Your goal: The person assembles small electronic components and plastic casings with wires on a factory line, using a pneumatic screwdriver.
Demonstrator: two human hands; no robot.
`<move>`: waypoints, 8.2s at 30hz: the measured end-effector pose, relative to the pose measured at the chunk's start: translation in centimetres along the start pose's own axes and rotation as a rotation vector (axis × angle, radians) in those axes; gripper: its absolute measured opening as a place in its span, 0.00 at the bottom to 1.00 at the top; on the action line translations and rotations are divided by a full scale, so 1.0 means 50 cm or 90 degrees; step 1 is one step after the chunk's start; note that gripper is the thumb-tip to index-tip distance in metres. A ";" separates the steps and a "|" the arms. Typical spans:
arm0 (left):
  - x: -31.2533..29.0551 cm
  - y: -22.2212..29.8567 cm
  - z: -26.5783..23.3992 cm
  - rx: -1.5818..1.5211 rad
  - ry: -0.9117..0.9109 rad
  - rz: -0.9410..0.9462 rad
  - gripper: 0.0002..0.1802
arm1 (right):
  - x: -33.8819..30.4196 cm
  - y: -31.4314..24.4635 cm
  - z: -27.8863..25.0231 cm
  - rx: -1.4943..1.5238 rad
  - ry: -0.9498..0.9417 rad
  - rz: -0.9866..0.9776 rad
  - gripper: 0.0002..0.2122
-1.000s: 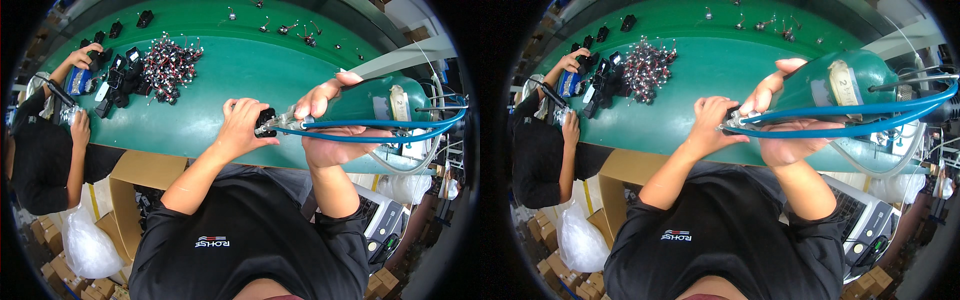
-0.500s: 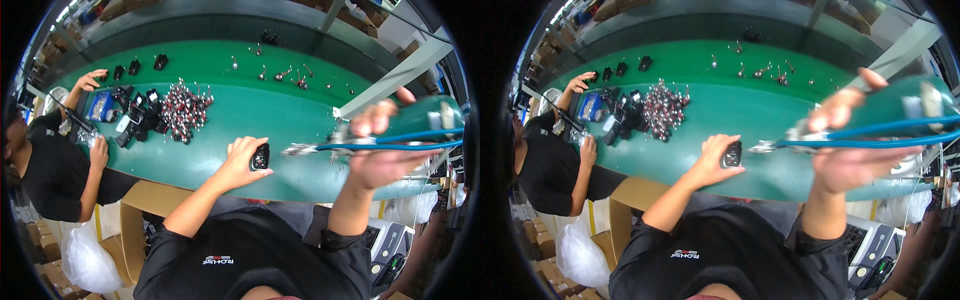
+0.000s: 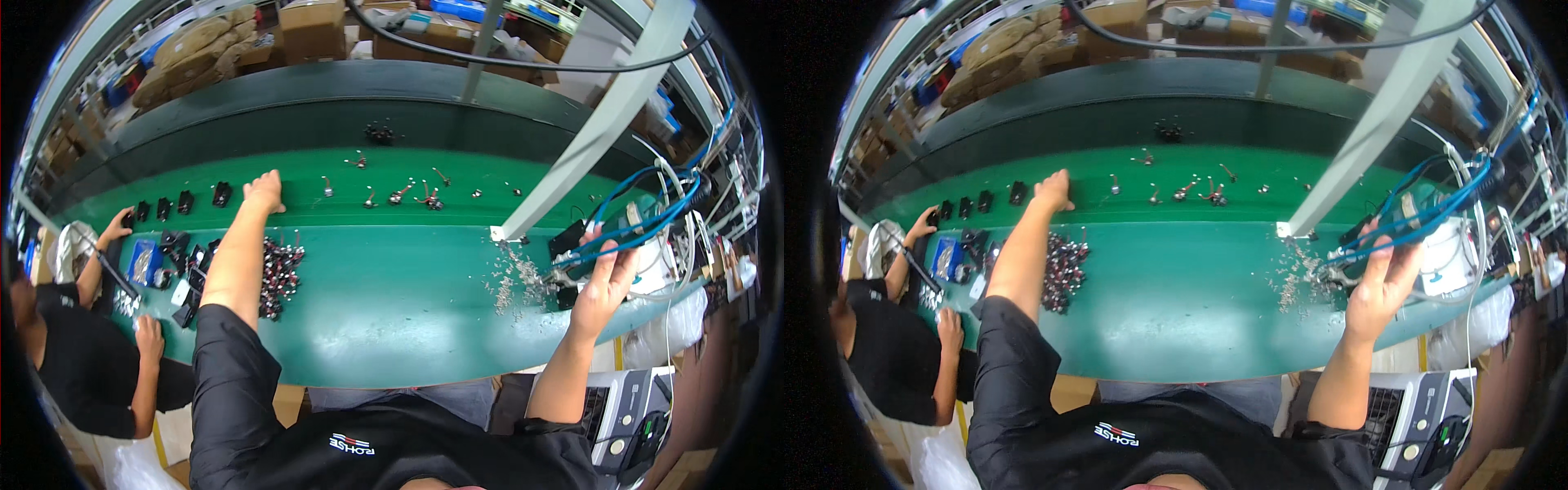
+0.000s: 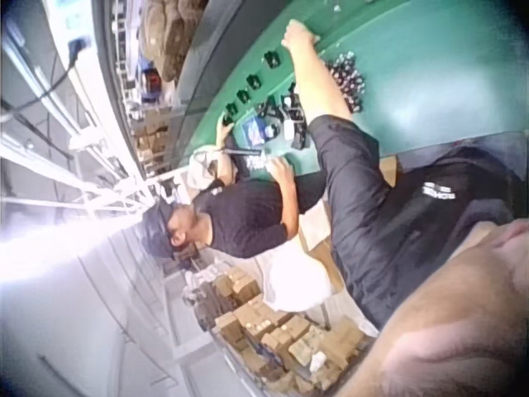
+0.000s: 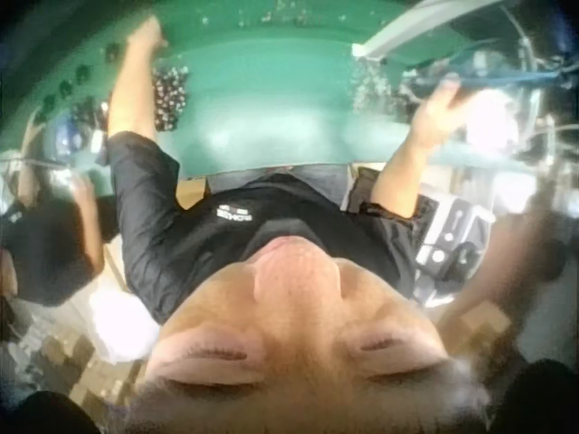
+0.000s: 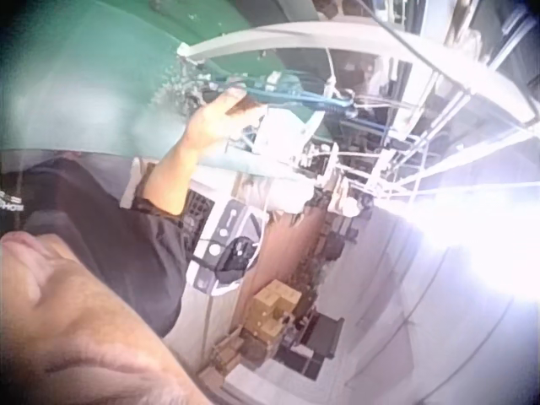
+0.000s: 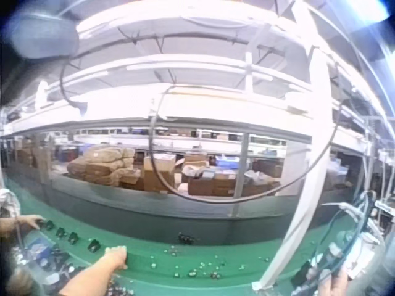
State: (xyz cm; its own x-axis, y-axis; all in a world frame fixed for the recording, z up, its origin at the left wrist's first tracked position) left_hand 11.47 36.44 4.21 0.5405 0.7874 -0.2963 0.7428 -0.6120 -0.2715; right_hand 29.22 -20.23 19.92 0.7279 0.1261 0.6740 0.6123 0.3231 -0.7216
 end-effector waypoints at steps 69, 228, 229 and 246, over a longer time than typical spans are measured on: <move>0.187 0.371 -0.034 -0.429 0.509 0.167 0.22 | -0.084 0.676 0.693 -0.124 -0.304 0.147 0.21; -0.717 0.311 0.177 -1.082 -0.041 0.358 0.43 | -0.386 0.002 0.218 -0.136 -0.580 0.118 0.08; -0.715 0.312 0.179 -1.082 -0.041 0.358 0.43 | -0.388 0.003 0.219 -0.136 -0.580 0.117 0.08; -0.669 0.328 0.177 -0.892 0.168 0.392 0.44 | -0.350 0.013 0.193 -0.101 -0.653 0.256 0.17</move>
State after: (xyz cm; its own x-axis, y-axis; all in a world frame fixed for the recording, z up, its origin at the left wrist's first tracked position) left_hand 2.07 -0.61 1.55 0.8301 0.5317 0.1682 0.0694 -0.3978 0.9148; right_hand 13.90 -13.16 9.17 0.3269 0.9340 0.1438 0.4750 -0.0308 -0.8795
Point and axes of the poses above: each hand's wrist, its own x-axis towards the middle knuckle, its own z-axis out of the palm, y = z × x, the point moved 4 cm from there along x, towards the middle knuckle, and after that the axes turned 12 degrees about x, right-handed, at the moved point
